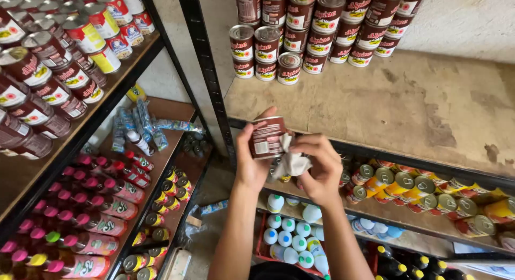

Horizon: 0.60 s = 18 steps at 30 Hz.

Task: Cleaning and wiping canned goods on a shelf using a cloth

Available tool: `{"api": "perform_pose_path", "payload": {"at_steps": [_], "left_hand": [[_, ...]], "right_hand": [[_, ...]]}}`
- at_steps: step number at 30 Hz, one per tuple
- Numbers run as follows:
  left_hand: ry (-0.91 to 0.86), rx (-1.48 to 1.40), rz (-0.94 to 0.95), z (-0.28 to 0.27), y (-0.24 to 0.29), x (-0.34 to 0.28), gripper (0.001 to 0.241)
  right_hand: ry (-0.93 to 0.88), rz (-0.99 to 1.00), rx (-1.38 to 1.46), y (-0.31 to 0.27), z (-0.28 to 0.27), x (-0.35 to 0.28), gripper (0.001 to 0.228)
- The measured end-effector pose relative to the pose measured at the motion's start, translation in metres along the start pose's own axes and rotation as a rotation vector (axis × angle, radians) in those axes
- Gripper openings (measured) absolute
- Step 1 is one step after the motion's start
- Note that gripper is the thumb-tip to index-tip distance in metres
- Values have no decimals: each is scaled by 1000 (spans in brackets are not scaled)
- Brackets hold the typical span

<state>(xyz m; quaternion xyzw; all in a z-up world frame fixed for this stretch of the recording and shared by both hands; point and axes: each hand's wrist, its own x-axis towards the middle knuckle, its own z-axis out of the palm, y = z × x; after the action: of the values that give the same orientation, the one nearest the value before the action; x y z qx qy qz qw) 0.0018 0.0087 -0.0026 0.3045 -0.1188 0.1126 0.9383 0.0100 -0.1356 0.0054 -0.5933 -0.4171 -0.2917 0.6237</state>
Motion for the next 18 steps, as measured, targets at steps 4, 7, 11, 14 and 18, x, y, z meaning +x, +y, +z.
{"api": "perform_pose_path", "payload": {"at_steps": [4, 7, 11, 14, 18], "left_hand": [[1, 124, -84, -7, -3, 1, 57], [-60, 205, 0, -3, -8, 4, 65], [8, -34, 24, -9, -8, 6, 60], [41, -16, -4, -32, -15, 8, 59], [-70, 80, -31, -10, 0, -4, 66]], "right_hand": [[-10, -21, -57, 3, 0, 21, 13], [48, 8, -110, -2, 2, 40, 14], [31, 39, -140, -1, 6, 17, 14], [12, 59, -120, 7, 4, 14, 13], [172, 16, -101, 8, 6, 35, 9]]}}
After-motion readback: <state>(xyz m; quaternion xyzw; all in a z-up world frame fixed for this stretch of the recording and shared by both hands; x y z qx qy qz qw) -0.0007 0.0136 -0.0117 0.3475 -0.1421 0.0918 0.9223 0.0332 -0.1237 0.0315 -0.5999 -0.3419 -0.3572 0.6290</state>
